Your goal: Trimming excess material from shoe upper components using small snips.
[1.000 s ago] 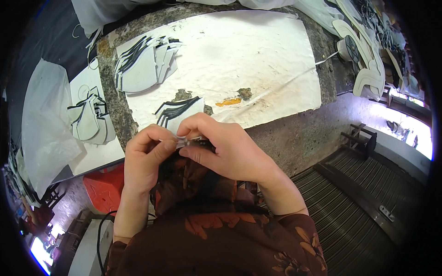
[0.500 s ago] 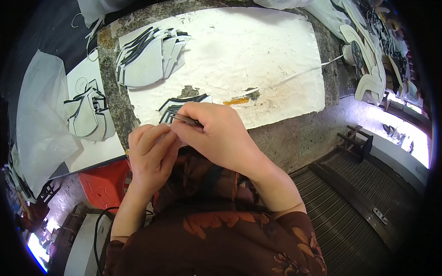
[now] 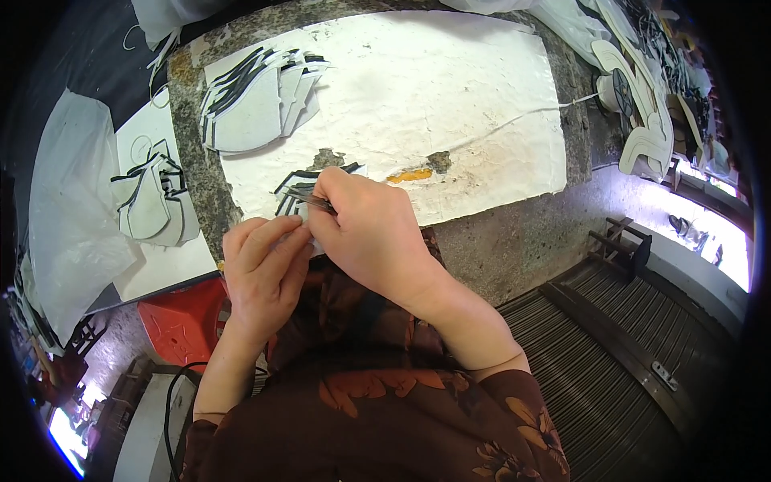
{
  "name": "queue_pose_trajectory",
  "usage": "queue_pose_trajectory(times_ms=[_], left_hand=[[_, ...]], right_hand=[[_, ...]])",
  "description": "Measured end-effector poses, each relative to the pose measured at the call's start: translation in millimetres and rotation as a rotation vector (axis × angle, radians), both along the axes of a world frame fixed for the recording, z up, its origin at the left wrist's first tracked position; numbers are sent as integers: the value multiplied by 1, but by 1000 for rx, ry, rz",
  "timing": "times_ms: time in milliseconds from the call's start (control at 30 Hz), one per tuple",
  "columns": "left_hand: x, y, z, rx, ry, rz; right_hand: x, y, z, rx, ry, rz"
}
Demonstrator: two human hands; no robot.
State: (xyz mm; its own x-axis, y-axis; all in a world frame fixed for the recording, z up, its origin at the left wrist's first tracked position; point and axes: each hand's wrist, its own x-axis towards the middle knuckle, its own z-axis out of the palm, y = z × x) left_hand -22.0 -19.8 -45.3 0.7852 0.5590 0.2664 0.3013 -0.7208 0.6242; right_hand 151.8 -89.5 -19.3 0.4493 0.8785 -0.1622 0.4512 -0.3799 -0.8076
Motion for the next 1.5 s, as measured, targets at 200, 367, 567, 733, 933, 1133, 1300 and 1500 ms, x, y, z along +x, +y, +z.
queue_pose_trajectory(times_ms=[200, 367, 567, 733, 933, 1133, 1300, 1500], left_hand=[[3, -2, 4, 0, 4, 15], [5, -2, 6, 1, 20, 11], [7, -1, 3, 10, 17, 12], [6, -3, 2, 27, 6, 26], [6, -2, 0, 120, 102, 2], [8, -4, 0, 132, 100, 23], [9, -4, 1, 129, 122, 29], [12, -6, 2, 144, 136, 46]], right_hand=[[-1, 0, -4, 33, -45, 18], [-3, -1, -4, 37, -21, -1], [-3, -1, -5, 37, -24, -3], [-5, 0, -3, 42, -44, -4], [-3, 0, -2, 21, -60, 9], [11, -5, 8, -48, -29, -38], [22, -5, 7, -84, -34, 28], [25, -4, 8, -83, -91, 42]])
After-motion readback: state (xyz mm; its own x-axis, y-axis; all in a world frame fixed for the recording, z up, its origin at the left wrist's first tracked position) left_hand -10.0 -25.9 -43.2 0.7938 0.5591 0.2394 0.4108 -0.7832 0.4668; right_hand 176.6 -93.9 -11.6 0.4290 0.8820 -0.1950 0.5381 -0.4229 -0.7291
